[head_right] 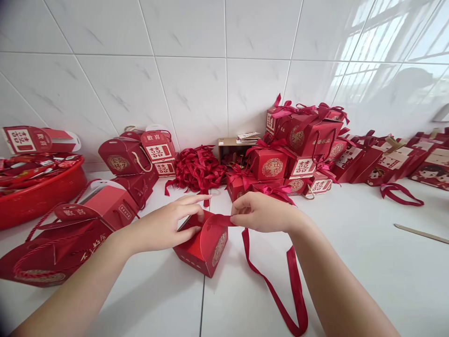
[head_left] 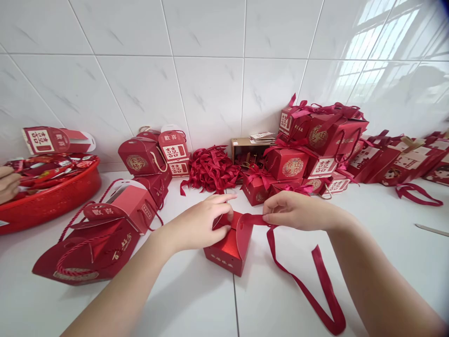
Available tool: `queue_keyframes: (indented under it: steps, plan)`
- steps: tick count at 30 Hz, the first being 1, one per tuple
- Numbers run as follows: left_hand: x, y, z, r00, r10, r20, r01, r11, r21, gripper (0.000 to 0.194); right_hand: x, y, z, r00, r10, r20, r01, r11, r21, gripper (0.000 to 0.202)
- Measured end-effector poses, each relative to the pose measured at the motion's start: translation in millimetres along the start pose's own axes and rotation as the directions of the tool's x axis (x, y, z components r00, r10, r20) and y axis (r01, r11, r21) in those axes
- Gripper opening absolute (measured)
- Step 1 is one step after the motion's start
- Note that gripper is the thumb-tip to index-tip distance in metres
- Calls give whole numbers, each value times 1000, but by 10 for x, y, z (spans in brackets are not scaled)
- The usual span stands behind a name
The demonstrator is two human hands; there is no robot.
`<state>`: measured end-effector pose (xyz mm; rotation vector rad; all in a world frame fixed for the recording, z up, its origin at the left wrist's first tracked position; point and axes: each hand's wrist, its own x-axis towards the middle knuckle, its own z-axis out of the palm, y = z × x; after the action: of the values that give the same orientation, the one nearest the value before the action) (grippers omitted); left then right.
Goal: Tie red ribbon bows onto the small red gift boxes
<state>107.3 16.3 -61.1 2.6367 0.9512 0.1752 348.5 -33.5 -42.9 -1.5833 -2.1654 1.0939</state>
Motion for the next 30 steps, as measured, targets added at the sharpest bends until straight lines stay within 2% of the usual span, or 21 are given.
queue_keyframes:
  steps: [6,10,18,23,25,30]
  plan:
    - [-2,55,10,997,65,-36,-64,997,36,20,-62,-52,80,998,-9,-61,6,999,-45,20]
    - [-13,63,29,997,65,-46,-64,998,24,20,-54,-87,183,996,-34,-77,29,997,-70,21]
    - [-29,89,22,999,3,54,5,987,-161,25,-5,-102,305,994,-84,-71,76,992,-105,20]
    - [-31,86,44,1000,-3,28,10,969,-246,13,-11,-107,326,994,-92,-52,83,986,-142,25]
    - [-21,75,49,1000,-4,2,5,964,-264,12,-43,-100,314,991,-104,-79,89,980,-180,22]
    - [39,50,4,997,-13,-72,-16,922,-386,12,-72,-85,282,951,-219,-219,160,953,-258,40]
